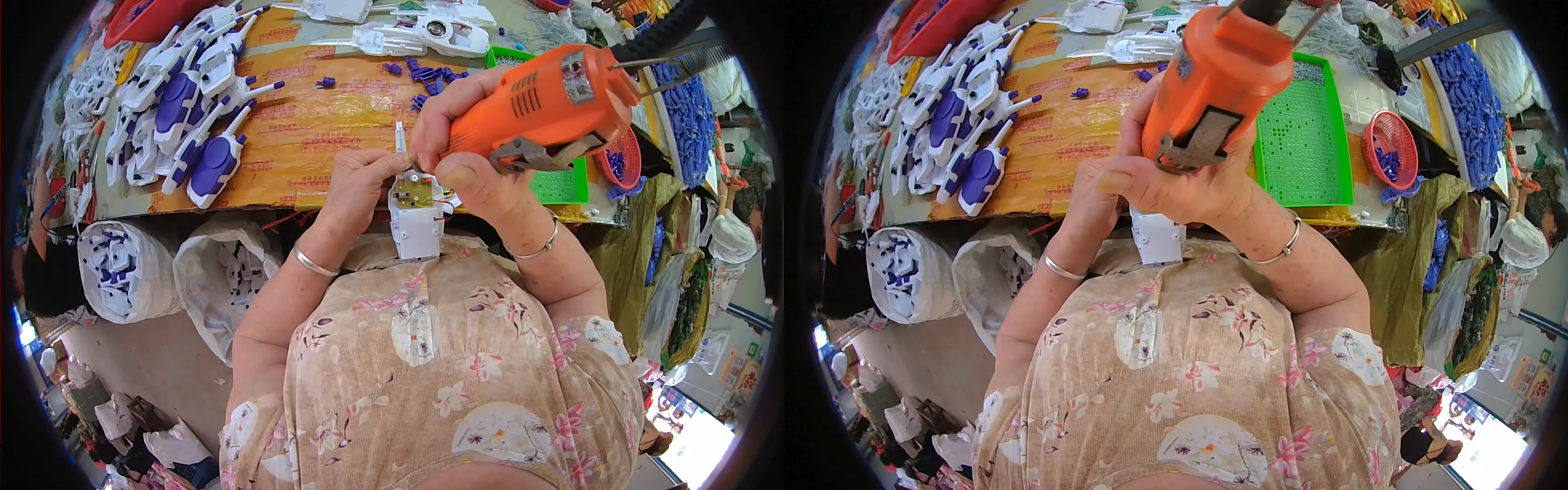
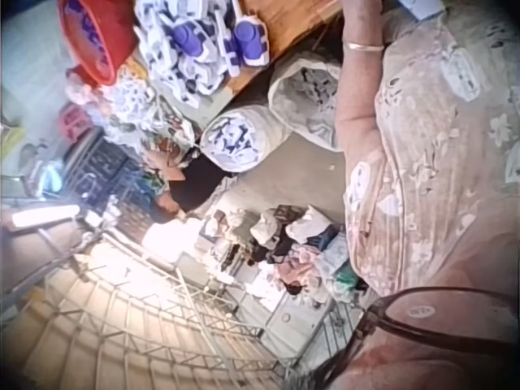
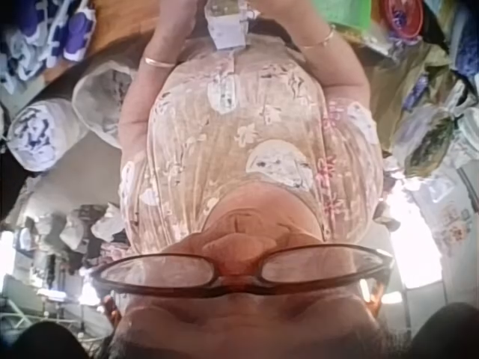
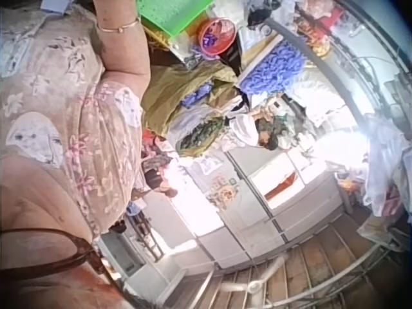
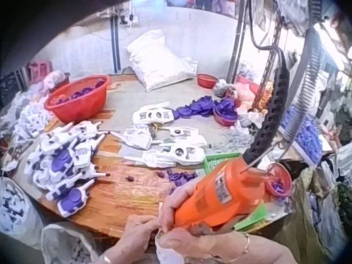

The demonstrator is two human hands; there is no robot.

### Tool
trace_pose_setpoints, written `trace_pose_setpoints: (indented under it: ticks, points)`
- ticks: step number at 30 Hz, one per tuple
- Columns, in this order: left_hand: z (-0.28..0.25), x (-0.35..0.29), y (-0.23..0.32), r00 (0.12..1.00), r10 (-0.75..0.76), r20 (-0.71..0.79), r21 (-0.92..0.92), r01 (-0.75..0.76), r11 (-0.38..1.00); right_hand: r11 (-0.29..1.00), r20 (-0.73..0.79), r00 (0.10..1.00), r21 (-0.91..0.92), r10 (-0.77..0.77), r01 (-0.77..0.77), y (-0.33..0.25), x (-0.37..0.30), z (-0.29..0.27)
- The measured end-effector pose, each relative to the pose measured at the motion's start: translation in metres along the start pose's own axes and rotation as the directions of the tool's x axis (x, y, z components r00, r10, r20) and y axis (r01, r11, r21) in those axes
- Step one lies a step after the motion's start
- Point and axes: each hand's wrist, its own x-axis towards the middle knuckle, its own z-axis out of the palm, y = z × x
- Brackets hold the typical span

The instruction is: The person assembles plastic toy housings by securing internal components with screws using a handheld power tool.

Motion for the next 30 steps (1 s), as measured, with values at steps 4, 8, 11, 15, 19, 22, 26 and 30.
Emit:
trace_pose_setpoints:
  ticks: [4,8,11,15,19,22,26,30]
  points:
    - [-0.002,0.004,-0.008,0.999,0.053,0.000,-0.004,-0.053,0.999,0.999,0.051,0.999,-0.038,0.005,-0.003,0.000,-0.001,0.000]
    - [-0.002,0.004,-0.008,0.995,0.099,0.006,0.047,-0.099,0.994,0.994,0.153,0.988,-0.110,0.006,0.011,-0.003,-0.001,-0.005]
    - [-0.002,0.004,-0.009,0.996,0.090,-0.015,0.100,-0.088,0.991,0.982,0.207,0.978,-0.177,-0.020,0.058,-0.002,-0.001,-0.007]
    - [-0.001,0.007,-0.013,0.987,0.155,-0.036,0.168,-0.147,0.975,0.997,0.222,0.975,-0.079,-0.005,0.023,0.006,-0.003,-0.007]
    - [-0.003,0.009,-0.014,0.984,0.171,-0.038,0.275,-0.155,0.949,0.999,0.157,0.987,-0.041,0.031,-0.024,0.000,-0.002,-0.001]
    - [0.003,0.004,-0.005,0.998,0.036,-0.047,0.127,-0.030,0.991,1.000,0.045,0.999,0.005,0.003,-0.003,0.001,0.001,-0.005]
    - [-0.005,0.003,-0.001,0.997,-0.067,0.025,0.057,0.065,0.996,0.998,-0.128,0.992,-0.064,-0.019,0.011,-0.019,0.003,-0.015]
    - [-0.009,0.000,-0.001,0.991,-0.094,0.096,0.123,0.082,0.989,0.905,-0.180,0.935,-0.359,-0.306,0.227,-0.018,0.001,-0.045]
